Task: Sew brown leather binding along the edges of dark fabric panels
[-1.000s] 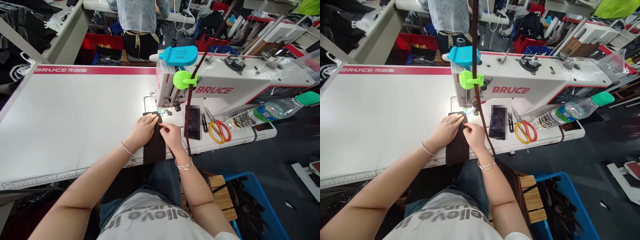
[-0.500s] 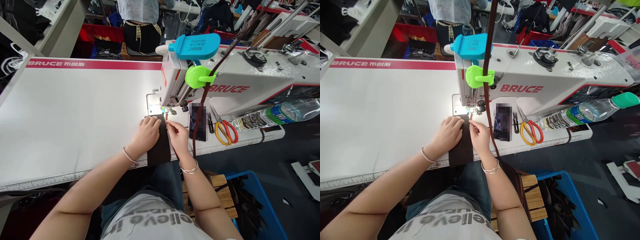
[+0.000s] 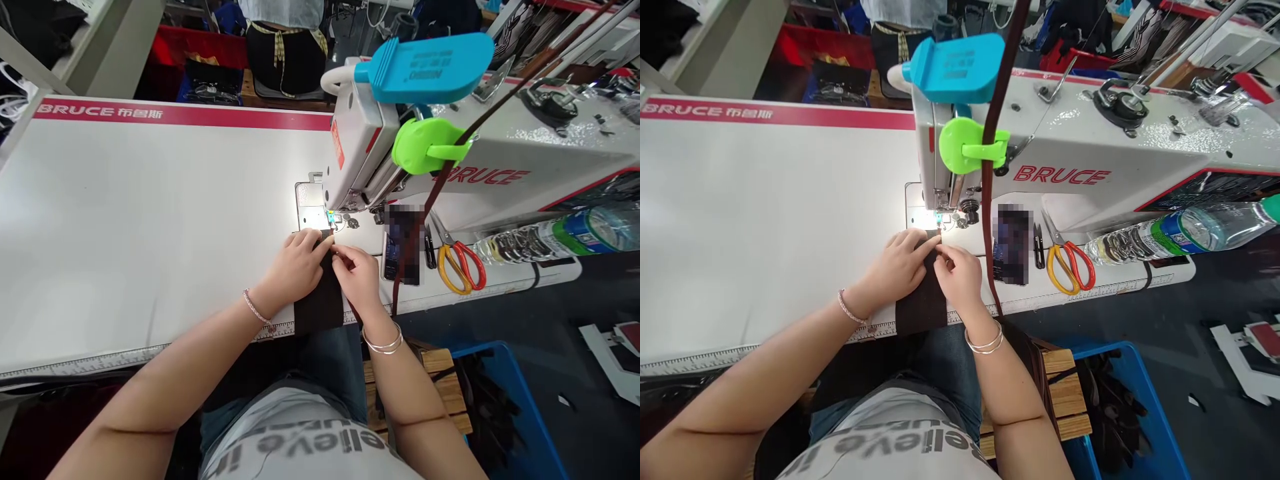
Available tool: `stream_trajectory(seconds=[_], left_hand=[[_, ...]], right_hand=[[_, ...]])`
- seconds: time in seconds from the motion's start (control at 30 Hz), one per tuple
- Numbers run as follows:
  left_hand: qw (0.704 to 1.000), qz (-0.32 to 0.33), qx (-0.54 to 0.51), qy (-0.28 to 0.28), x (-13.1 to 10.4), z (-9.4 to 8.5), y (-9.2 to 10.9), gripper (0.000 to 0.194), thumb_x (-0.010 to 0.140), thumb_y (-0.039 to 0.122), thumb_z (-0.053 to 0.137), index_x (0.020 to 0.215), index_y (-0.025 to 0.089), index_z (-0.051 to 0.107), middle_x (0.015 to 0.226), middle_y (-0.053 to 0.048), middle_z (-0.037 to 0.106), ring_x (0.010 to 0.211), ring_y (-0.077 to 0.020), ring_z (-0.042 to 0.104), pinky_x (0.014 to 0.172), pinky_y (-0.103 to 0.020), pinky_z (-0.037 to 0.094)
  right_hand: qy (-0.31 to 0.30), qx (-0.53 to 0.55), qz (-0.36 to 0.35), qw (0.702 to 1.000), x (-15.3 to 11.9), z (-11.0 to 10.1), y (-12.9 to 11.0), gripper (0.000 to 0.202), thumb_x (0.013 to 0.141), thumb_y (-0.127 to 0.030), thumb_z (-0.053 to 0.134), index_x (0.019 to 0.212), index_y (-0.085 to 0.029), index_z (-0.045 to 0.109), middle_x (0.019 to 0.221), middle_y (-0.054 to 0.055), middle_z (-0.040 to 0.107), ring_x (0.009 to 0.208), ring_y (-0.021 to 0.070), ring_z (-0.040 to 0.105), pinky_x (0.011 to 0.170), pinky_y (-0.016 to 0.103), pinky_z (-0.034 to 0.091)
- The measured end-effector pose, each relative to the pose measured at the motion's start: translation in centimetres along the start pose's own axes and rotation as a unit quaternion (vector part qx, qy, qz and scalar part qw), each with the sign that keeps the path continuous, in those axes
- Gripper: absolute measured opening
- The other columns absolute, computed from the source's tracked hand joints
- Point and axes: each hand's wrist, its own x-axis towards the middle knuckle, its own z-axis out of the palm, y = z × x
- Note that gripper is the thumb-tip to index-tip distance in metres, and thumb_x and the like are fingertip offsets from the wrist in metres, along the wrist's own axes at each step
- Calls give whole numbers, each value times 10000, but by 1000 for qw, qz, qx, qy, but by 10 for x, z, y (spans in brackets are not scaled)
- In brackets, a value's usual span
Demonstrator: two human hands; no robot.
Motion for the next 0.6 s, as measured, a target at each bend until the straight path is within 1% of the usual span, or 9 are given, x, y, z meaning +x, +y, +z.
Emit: stream_trajectory(seconds=[0.13, 0.23, 0.33, 0.47, 0.6], left_hand=[[1000, -4, 9, -9, 3, 0, 0, 521, 863, 138, 400, 1377, 70, 452, 1180, -167, 525, 1142, -309, 460, 994, -457, 415], [1000, -1, 13, -11, 5, 0, 0, 508, 873, 149, 391, 1371, 67, 456, 1176, -170, 535, 1140, -310, 462, 994, -458, 418], [1000, -1, 15, -7, 7, 1, 0, 497, 880, 153, 384, 1363, 71, 461, 1189, -172, 544, 1146, -310, 468, 993, -459, 421], [1000, 1, 11, -9, 10, 2, -1, 492, 897, 167, 376, 1373, 71, 454, 1277, -171, 544, 1162, -310, 477, 1009, -462, 416], [1000, 9, 2, -6, 11, 3, -3, 503, 901, 163, 373, 1392, 82, 443, 1327, -151, 540, 1199, -304, 471, 1037, -450, 401]], right_hand=[[0, -57, 3, 998, 0, 1, -2, 305, 810, -147, 521, 989, -183, 766, 784, 48, 729, 635, 177, 615, 638, 295, 489], [-2, -100, 1, 995, 0, 2, -3, 317, 811, -137, 523, 1018, -170, 761, 831, 65, 740, 659, 189, 627, 655, 303, 491], [-3, -131, -10, 991, 0, 3, -3, 325, 844, -137, 511, 1061, -162, 751, 861, 78, 739, 706, 201, 642, 681, 307, 494], [1, -170, -23, 985, 2, 4, -2, 333, 906, -154, 468, 1093, -142, 743, 800, 86, 706, 714, 212, 639, 660, 309, 481], [3, -190, -29, 981, 3, 4, -1, 333, 910, -146, 468, 1102, -131, 740, 757, 83, 679, 694, 216, 631, 625, 309, 467]])
